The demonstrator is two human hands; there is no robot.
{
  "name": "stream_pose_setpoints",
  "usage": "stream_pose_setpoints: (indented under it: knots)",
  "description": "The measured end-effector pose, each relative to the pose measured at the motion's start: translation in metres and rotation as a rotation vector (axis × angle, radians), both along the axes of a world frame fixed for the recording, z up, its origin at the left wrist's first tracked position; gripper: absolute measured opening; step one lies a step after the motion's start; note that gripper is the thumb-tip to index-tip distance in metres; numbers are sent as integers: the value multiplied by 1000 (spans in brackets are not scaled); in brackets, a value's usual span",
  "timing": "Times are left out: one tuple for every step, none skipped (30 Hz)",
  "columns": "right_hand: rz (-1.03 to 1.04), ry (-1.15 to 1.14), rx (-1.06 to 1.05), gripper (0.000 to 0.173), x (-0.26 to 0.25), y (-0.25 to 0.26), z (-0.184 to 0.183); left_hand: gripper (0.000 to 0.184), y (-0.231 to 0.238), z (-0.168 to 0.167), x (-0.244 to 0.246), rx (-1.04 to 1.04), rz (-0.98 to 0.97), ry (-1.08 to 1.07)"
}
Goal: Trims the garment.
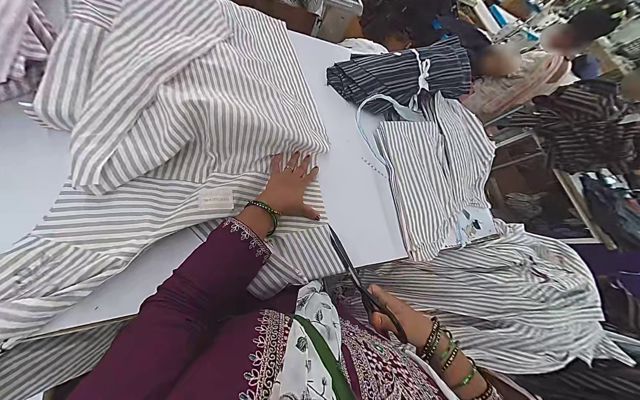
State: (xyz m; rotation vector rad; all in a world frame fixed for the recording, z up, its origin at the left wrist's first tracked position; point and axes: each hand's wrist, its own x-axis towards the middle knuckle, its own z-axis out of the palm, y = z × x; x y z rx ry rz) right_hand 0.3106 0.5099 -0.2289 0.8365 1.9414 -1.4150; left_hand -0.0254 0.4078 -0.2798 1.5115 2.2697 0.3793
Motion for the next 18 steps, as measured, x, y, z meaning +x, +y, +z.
stream_pose_setpoints:
  knots:
    - [7,-32,44,89,-8,-5,3,120,0,0,0,-9,-1,-1]
    - [9,-49,87,87,-16,-10,4,121,1,1,0,-21,-1,-4]
    - [10,-61,118,85,-24,-15,6,121,1,2,0,-23,2,-7]
    - [11,-65,141,82,-30,-18,6,121,1,1,-1,-20,4,-10]
    - [3,-60,153,79,-33,-21,5,122,2,0,-1,-22,5,-9]
    - [-13,-46,166,79,-34,-24,3,122,4,-1,-1,-32,7,-2]
    - [-43,-24,174,78,-34,-27,0,122,5,-2,-1,-38,9,1]
    - [-82,7,173,74,-32,-30,-3,122,5,-3,-1,-32,12,-1]
    - [-110,36,178,71,-31,-34,-6,122,5,-3,-1,-28,13,-1]
    - [-128,56,180,68,-29,-37,-8,122,5,-4,-1,-22,15,-2]
    - [-136,66,176,66,-29,-39,-10,121,5,-4,0,-18,16,-4]
    - [-141,73,178,65,-29,-41,-10,120,5,-3,0,-17,18,-6]
    - [-146,77,178,64,-30,-41,-10,119,5,-2,0,-18,23,-11]
    - [-154,72,175,64,-31,-42,-8,118,5,-1,0,-25,27,-17]
    - [-169,68,171,63,-32,-42,-7,118,5,0,0,-34,33,-26]
    - [-185,72,166,62,-32,-42,-6,118,6,1,-1,-34,37,-35]
    - [-193,77,154,61,-33,-43,-5,119,6,1,-1,-31,39,-39]
    - [-195,84,137,63,-33,-42,-5,119,6,1,-1,-30,41,-43]
